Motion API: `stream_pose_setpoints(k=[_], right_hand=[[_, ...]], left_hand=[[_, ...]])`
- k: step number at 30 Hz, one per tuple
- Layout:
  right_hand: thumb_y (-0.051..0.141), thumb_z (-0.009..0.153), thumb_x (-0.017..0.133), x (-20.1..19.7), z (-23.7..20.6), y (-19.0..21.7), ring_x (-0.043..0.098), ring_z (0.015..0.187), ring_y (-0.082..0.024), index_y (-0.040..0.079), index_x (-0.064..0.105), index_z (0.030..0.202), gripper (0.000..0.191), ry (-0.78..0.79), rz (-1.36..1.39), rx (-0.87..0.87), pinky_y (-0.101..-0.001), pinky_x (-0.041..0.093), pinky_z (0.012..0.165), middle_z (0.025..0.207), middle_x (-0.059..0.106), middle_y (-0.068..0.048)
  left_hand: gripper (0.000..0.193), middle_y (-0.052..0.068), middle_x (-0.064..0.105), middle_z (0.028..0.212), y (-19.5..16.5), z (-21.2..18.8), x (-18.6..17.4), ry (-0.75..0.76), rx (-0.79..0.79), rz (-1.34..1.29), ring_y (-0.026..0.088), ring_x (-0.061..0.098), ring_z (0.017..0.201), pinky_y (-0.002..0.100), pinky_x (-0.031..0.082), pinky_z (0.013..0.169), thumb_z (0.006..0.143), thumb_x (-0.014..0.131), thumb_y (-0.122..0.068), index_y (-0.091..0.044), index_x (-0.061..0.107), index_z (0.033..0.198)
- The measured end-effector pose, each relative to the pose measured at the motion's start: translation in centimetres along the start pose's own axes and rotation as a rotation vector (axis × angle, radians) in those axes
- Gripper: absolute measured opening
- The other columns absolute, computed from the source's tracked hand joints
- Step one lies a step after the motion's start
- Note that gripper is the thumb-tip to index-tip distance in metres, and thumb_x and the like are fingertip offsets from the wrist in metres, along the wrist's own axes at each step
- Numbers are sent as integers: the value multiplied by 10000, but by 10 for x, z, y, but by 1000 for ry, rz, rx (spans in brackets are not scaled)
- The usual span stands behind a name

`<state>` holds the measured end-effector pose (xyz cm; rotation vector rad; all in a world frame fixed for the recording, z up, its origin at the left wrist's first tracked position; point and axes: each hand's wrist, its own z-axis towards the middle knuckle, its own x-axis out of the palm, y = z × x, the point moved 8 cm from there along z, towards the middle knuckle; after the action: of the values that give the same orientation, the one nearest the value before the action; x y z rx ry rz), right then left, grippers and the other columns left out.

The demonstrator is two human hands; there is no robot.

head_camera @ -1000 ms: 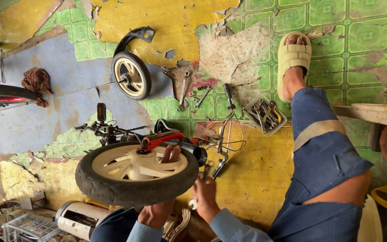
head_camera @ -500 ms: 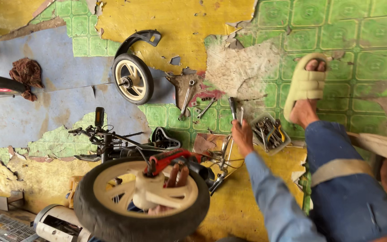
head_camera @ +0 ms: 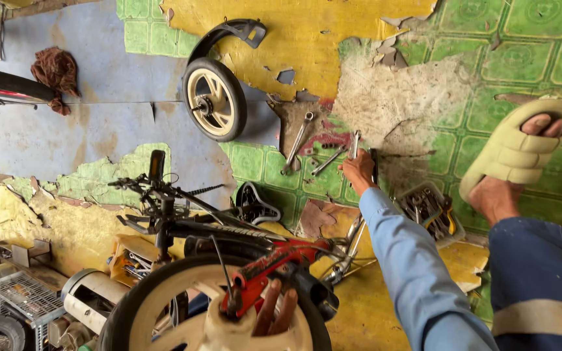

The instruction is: The person sits on the floor of a repair shop working on a small bicycle with its front wheel off the ground. They use a wrench to loosen and tighten hardware at the wheel hub and brake area, reposition the wheel and fork by hand, and manipulate small parts and cables near the hub throughout the clip.

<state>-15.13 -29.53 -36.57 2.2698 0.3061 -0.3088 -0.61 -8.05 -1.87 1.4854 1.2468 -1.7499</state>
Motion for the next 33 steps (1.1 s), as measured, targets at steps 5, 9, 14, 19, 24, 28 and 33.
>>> stream_pose_setpoints(k=[5,9,14,19,24,28,33], right_hand=[[81,865,661,-4,-1,11,686,912,-411,-70,598,1162,339,-116,-244,-90,-496,568,796,1029,665,-294],[69,827,689,2,-36,44,594,1084,-412,25,670,1224,399,-220,-503,-536,-503,500,959,1145,614,-226],[114,850,621,41,-54,61,501,1201,-353,147,715,1174,339,-56,-881,-824,-535,422,976,1260,580,-159],[226,942,564,76,-55,48,468,1263,-294,132,712,1074,220,159,-1097,-1059,-547,392,1039,1267,588,-79],[177,974,562,81,-54,30,538,1222,-272,128,654,1147,202,276,-1312,-1251,-499,419,1035,1207,609,-68],[108,984,555,52,-67,57,620,1092,-319,49,585,1171,198,174,-829,-1328,-494,496,1011,1136,631,-173],[128,1082,573,-11,-83,66,632,847,-411,45,561,1143,104,101,-338,-925,-498,479,688,992,650,-210]], left_hand=[[601,106,391,1640,8,2,2,2,-7,-13,297,353,1524,507,294,1221,963,510,-168,-155,390,1552],[605,108,392,1640,6,4,7,6,-17,-34,298,355,1524,502,297,1220,963,507,-161,-152,386,1555],[609,110,393,1641,7,6,8,1,-16,-51,299,358,1523,497,301,1219,963,504,-152,-148,382,1560],[614,112,394,1642,2,1,11,11,-28,-73,301,361,1522,491,305,1217,964,501,-143,-144,378,1565],[619,114,395,1643,-1,-4,13,7,-48,-82,302,364,1521,486,308,1216,964,497,-134,-140,373,1570],[623,116,396,1643,-4,-6,11,-1,-74,-81,303,367,1521,482,311,1215,964,494,-126,-136,370,1574],[627,118,397,1644,-15,-7,10,-21,-92,-74,305,370,1520,476,315,1214,964,491,-117,-132,366,1579]])
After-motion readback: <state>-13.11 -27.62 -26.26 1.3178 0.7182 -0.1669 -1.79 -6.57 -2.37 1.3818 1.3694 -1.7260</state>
